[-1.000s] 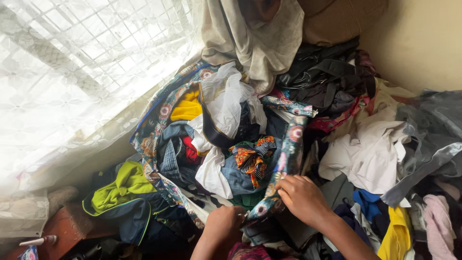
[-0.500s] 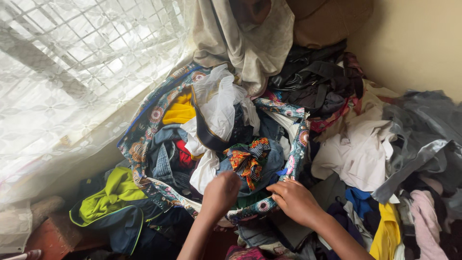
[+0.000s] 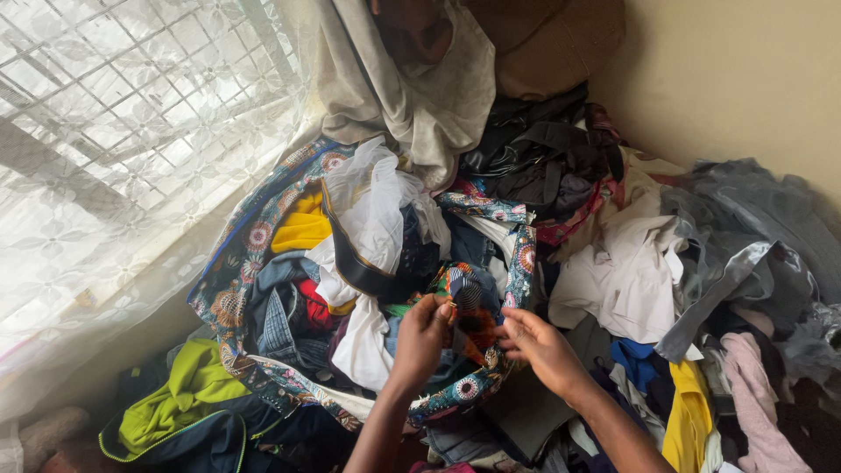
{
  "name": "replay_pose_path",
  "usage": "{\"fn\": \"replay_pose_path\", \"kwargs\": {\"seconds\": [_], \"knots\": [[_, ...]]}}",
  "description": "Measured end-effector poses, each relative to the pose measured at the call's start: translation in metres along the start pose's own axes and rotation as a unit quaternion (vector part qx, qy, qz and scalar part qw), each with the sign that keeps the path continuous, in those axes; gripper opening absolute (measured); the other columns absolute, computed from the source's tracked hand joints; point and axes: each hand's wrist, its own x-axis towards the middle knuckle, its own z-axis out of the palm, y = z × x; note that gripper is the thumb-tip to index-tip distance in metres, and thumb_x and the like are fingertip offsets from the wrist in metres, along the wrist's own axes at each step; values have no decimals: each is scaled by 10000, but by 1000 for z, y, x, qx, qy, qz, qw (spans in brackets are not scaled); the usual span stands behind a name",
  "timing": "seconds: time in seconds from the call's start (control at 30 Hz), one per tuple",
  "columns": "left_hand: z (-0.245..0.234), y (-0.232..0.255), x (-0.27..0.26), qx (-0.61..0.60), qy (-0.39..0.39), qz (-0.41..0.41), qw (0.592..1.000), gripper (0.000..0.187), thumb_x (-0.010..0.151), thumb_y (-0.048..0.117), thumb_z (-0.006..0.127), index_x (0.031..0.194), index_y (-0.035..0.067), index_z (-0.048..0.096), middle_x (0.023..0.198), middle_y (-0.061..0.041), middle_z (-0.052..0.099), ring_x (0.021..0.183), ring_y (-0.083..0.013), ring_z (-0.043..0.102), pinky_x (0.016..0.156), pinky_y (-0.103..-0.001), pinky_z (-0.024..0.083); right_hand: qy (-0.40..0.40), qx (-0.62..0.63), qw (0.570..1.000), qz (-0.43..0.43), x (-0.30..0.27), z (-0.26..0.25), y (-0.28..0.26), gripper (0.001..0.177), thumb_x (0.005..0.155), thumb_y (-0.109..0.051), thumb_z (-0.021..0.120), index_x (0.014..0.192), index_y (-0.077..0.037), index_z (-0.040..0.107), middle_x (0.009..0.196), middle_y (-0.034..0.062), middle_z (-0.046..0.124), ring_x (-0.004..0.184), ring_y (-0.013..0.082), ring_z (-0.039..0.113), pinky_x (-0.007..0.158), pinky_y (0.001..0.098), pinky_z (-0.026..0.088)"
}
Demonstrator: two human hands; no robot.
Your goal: The person sorts through a large pile of mixed clothing items on a bed, picking up individual garments such as jeans, shirts, and dresses, briefly unfolding or inspecting them, and placing them into a separate pile. The process involves handling items one at a time from a disorganized heap.
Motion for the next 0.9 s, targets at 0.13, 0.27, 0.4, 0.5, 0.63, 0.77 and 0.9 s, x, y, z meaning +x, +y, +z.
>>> {"fn": "replay_pose_path", "kwargs": {"seconds": [0.13,0.27,0.4,0.5,0.63,0.77,0.9], "knots": [[30,11,-27,-180,-53,0,982,130,940,137,536,875,29,564,704,25,521,600,-57,442,537,-218,372,-89,296,942,131,-3,4,-14,548,817,-542,425,1098,-94,570,930,43,661,811,170,658,745,381,549],[39,23,-43,-130,-125,65,981,124,959,122,543,893,18,550,751,36,518,690,-36,448,619,-199,396,-176,411,888,106,5,12,-18,455,917,-484,539,1020,-41,551,868,58,606,768,169,630,711,346,529],[24,40,-51,-104,-74,86,988,102,932,113,542,897,22,572,762,34,565,711,-28,485,642,-190,421,-111,302,946,45,15,19,-35,229,861,-217,617,1038,-81,568,894,9,605,792,100,602,714,291,498],[20,52,-61,-126,-72,82,986,112,947,108,550,889,15,572,746,27,529,688,-41,442,603,-202,378,-108,306,942,86,21,22,-44,192,843,-201,621,985,-72,603,853,29,609,736,118,596,643,292,492],[42,54,-76,-219,-135,72,964,82,949,101,543,928,30,577,792,37,545,733,-34,470,659,-188,395,-108,35,951,-288,22,17,-17,231,803,-86,621,1011,15,596,898,104,597,814,176,574,789,327,428],[41,50,-81,-196,-197,59,959,72,965,102,547,945,35,564,811,45,530,757,-28,458,684,-186,391,34,152,979,133,56,20,0,182,779,-33,554,956,-17,593,771,65,607,687,170,593,612,323,494],[26,50,-71,-88,-76,97,989,83,920,100,589,936,19,600,788,-10,570,726,-66,511,646,-223,430,-7,191,981,-18,48,16,-14,257,777,-1,449,965,5,625,801,50,640,685,145,590,635,317,500]]}}
